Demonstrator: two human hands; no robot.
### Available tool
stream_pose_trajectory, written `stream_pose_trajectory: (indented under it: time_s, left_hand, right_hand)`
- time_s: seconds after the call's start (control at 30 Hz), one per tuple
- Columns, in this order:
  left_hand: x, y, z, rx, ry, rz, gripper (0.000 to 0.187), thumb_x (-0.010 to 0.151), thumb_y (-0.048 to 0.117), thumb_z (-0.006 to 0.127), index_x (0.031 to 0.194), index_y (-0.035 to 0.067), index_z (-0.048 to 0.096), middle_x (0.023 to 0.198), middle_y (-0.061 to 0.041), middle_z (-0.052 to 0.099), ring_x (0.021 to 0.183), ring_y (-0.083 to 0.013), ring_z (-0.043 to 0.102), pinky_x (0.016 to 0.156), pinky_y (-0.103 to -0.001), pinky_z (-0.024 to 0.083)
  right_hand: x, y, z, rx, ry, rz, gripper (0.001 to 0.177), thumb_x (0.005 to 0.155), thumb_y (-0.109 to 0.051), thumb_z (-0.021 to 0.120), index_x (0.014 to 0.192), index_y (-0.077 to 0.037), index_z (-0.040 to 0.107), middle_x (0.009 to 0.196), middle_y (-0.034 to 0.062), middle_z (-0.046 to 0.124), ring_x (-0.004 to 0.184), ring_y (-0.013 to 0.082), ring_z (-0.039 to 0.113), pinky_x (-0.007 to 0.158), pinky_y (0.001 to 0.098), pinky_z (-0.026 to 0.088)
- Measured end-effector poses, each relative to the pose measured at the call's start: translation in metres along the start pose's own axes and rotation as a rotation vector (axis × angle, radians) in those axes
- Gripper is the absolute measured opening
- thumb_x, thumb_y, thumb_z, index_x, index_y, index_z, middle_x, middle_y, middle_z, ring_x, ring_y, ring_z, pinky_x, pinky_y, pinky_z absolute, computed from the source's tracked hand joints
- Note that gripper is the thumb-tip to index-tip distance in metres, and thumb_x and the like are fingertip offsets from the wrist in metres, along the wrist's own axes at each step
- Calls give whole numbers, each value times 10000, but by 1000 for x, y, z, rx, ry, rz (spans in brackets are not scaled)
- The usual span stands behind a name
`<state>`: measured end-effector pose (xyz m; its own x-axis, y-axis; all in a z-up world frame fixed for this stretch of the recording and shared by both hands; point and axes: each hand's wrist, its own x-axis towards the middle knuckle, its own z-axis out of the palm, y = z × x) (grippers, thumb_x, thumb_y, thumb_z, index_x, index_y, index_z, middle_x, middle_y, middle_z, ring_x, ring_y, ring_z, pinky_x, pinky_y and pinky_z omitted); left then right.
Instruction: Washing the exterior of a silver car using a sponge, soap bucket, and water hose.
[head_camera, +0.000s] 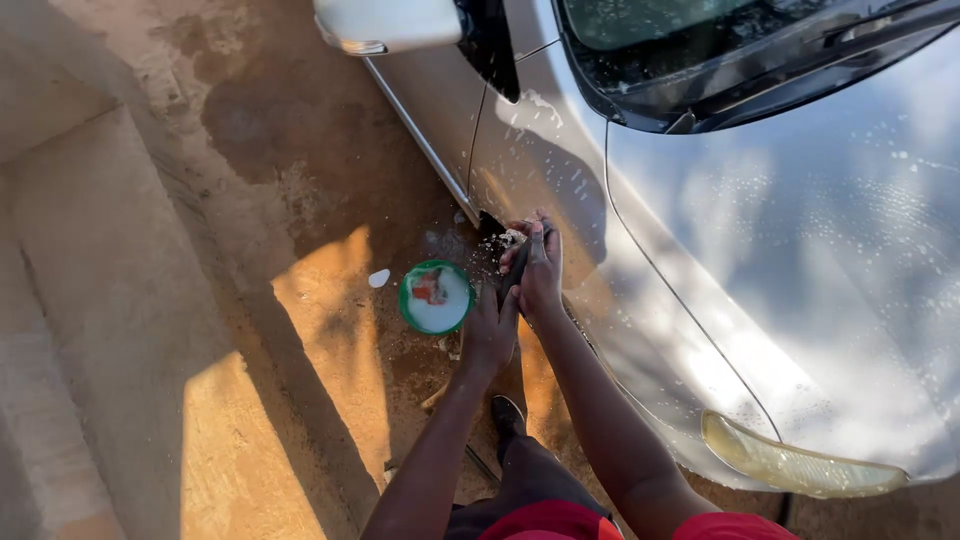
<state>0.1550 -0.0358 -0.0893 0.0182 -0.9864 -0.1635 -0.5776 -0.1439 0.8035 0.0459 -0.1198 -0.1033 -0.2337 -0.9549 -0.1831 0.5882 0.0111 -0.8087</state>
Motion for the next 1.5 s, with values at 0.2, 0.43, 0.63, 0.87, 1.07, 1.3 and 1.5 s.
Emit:
stream_pose_trajectory:
  time_s: [0.2,0.43,0.63,0.87,1.07,1.3,1.5]
  left_hand:
    - [4,-23,-9,-489,-474,106,511,1081,563,500,1167,66,586,750,-11,536,648,-139,495,570,-364,419]
    - [10,-60,-20,-503,-709,-74,571,993,638,486,1093,84,579,635,3,415,524,-117,408,488,-364,331]
    - [7,-93,-37,-559,-900,41,621,1048,656,471,1000,42,546,699,26,442,611,-111,443,566,-346,388]
    - [20,-126,-126,-465,-1018,154,829,1001,698,338,1561,87,359,1504,-207,448,1386,-337,448,1114,-504,395]
    - [126,-212,-100,-520,-875,-36,811,1024,678,336,1520,46,441,1454,-175,580,1309,-300,531,1082,-462,424]
    - [216,-195,-45,-648,-721,-217,655,1056,579,370,1467,72,428,1318,-116,602,1021,-201,589,830,-437,507]
    - [251,-151,25,-617,-599,-103,528,1070,482,470,1336,33,554,1224,-110,659,995,-190,609,833,-403,532]
  right_hand:
    - [43,-50,-30,-27,149,-154,251,1138,-322,483,1246,-181,306,1041,175,634,540,121,495,432,259,402]
    - [19,-33,5,-183,288,-136,377,1128,-366,493,1423,-257,285,968,153,642,505,157,507,417,295,413]
    - [-13,-40,25,-30,385,-105,678,1081,-353,529,1631,-431,140,786,79,560,425,116,404,366,266,324]
    - [-6,-61,82,-213,234,75,368,1112,-331,508,1454,-346,374,685,7,475,414,67,342,369,226,276]
    - [10,-91,122,-288,242,45,368,1102,-324,511,1445,-377,389,665,0,454,400,70,330,371,229,278]
    - [23,-97,123,-300,214,152,359,1094,-324,525,1428,-377,403,644,1,426,377,71,312,347,235,268]
    - [72,-107,109,-243,70,149,309,1118,-318,532,1403,-321,413,668,-3,430,390,67,328,354,225,269]
